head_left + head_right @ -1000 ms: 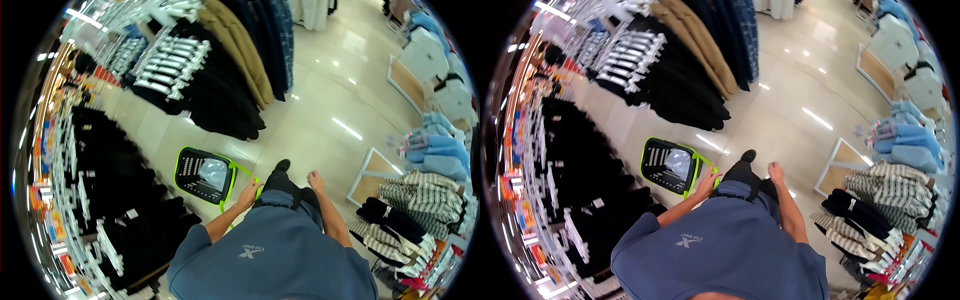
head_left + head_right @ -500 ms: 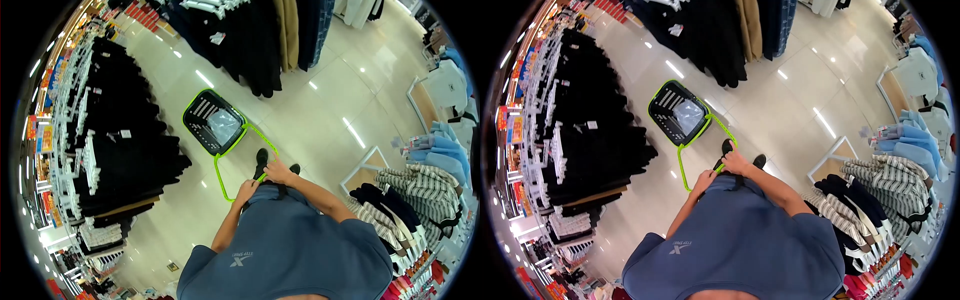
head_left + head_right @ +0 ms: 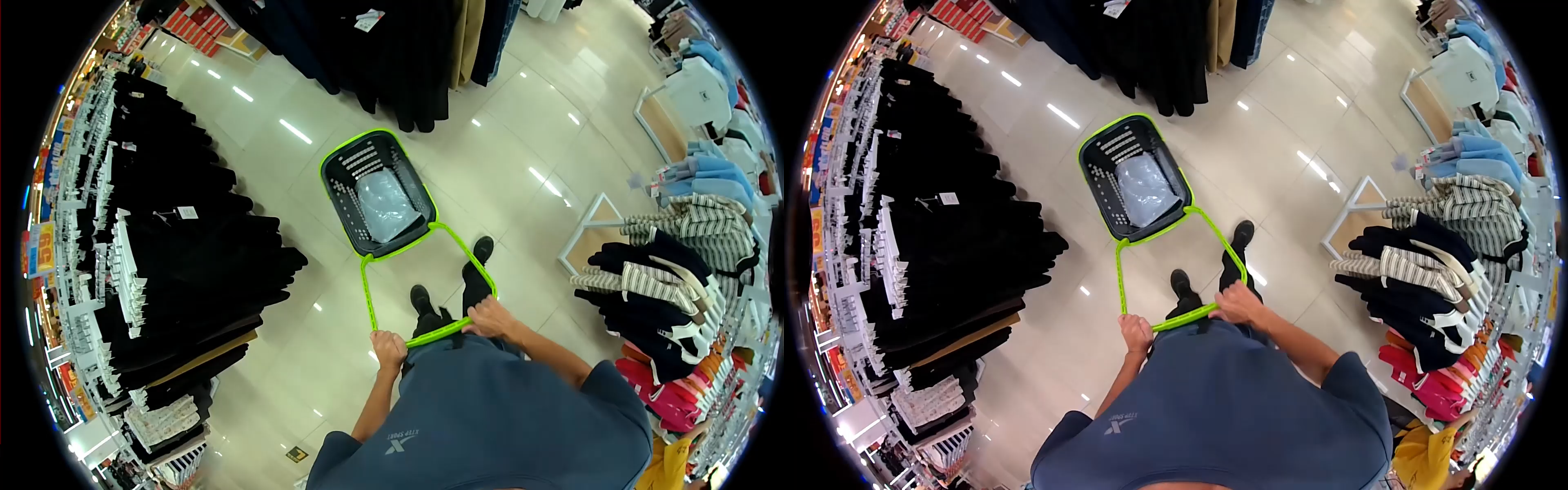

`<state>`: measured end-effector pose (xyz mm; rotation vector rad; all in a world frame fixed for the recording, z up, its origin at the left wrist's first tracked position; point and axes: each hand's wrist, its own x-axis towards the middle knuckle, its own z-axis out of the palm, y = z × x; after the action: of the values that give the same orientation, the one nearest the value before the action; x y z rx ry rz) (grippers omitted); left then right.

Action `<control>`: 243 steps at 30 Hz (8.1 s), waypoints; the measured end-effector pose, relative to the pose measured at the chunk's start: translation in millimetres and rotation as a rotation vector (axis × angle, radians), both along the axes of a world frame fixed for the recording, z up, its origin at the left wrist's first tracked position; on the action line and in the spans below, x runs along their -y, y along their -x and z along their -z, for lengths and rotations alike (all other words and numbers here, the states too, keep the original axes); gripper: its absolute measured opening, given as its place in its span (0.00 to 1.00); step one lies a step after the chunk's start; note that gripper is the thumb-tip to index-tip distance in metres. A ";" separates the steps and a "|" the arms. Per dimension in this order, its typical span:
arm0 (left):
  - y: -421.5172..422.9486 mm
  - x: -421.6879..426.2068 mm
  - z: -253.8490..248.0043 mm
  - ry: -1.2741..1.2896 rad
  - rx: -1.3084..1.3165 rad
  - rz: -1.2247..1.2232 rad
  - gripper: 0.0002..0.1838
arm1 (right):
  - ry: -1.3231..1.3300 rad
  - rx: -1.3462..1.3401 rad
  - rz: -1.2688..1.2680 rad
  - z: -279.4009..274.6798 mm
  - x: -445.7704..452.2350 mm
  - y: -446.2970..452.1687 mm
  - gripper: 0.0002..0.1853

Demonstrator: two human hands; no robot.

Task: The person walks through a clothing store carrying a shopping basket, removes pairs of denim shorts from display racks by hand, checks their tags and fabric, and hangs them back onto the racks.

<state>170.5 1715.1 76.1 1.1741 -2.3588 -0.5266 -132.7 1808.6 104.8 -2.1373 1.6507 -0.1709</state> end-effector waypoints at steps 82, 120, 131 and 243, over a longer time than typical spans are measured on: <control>626.3 566.9 -47.2 -1.332 -0.279 0.212 0.22 | -0.253 0.468 1.395 -85.0 381.1 289.7 0.38; 1024.7 392.7 -25.9 -0.909 0.181 0.641 0.32 | 0.476 0.006 1.523 -42.0 203.9 831.0 0.24; 1103.2 467.4 13.1 -1.035 -0.030 0.594 0.31 | 0.488 0.321 1.423 -45.3 306.7 968.3 0.19; 1621.7 790.5 -2.7 -0.665 -0.111 -0.297 0.19 | -0.937 1.306 1.310 175.6 949.8 1572.4 0.15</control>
<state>-1451.2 924.6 78.8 1.6821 -1.9053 -1.2857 -1705.1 858.8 -70.8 0.1093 1.4021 -0.7472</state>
